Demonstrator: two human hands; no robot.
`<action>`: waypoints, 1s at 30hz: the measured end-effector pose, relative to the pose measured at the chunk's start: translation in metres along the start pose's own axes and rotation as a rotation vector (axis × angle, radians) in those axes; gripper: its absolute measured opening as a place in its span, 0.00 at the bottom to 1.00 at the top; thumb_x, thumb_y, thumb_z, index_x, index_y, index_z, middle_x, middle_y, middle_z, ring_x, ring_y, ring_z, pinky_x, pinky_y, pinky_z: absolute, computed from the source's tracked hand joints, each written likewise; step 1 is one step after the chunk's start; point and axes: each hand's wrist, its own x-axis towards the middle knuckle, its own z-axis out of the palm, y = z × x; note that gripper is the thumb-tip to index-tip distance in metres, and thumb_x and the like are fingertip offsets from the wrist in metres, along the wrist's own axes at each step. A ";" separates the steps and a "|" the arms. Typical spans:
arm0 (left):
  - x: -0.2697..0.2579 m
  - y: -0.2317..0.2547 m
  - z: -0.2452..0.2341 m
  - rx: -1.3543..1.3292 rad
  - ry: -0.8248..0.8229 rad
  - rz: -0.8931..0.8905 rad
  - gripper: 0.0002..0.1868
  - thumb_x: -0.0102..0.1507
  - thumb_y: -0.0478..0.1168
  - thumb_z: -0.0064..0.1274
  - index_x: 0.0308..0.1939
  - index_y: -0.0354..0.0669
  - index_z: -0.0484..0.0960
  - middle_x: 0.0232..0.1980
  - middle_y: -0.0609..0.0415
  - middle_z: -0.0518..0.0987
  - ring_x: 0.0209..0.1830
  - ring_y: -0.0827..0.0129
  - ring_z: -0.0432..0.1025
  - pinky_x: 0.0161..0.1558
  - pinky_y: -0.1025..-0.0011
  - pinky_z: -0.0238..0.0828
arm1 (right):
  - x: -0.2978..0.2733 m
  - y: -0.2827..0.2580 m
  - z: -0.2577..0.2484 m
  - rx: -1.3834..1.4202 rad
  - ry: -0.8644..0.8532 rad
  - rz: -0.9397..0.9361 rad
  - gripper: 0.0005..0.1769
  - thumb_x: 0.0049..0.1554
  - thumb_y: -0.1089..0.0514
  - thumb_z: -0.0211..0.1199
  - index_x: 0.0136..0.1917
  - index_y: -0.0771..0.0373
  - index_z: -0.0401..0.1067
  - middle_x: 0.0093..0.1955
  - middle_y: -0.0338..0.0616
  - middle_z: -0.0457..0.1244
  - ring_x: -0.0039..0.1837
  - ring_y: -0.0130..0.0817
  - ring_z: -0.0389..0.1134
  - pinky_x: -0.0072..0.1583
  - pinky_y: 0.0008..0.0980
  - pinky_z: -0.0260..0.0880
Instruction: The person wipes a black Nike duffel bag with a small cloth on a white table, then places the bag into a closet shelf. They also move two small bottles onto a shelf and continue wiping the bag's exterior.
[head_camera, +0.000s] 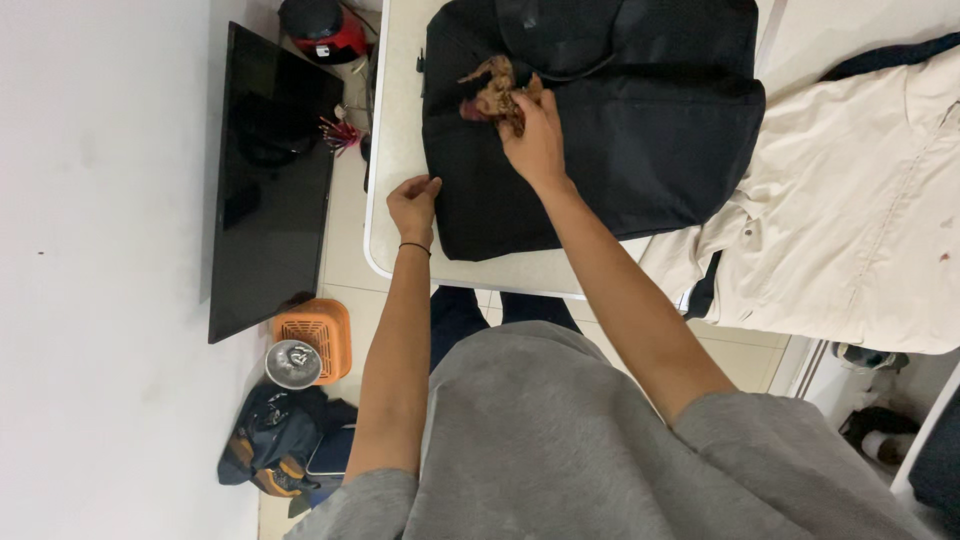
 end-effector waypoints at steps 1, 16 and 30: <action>0.002 -0.002 0.002 -0.017 0.005 0.013 0.13 0.58 0.32 0.68 0.45 0.30 0.87 0.39 0.50 0.85 0.36 0.72 0.77 0.39 0.78 0.74 | -0.001 -0.001 0.013 -0.020 0.025 -0.012 0.16 0.54 0.64 0.67 0.56 0.70 0.75 0.61 0.60 0.61 0.61 0.57 0.65 0.62 0.45 0.67; -0.012 0.031 0.002 0.013 0.030 -0.152 0.13 0.56 0.31 0.69 0.44 0.30 0.89 0.33 0.42 0.83 0.24 0.66 0.69 0.26 0.71 0.65 | -0.022 -0.013 0.005 0.030 -0.029 0.073 0.25 0.53 0.71 0.62 0.64 0.61 0.75 0.59 0.53 0.64 0.53 0.48 0.70 0.57 0.42 0.72; -0.055 0.048 0.018 0.530 0.191 0.538 0.25 0.57 0.29 0.58 0.60 0.30 0.81 0.58 0.32 0.71 0.58 0.46 0.69 0.56 0.59 0.70 | -0.073 -0.018 -0.014 -0.121 -0.240 0.000 0.28 0.51 0.68 0.64 0.65 0.68 0.70 0.70 0.66 0.53 0.57 0.59 0.68 0.55 0.43 0.74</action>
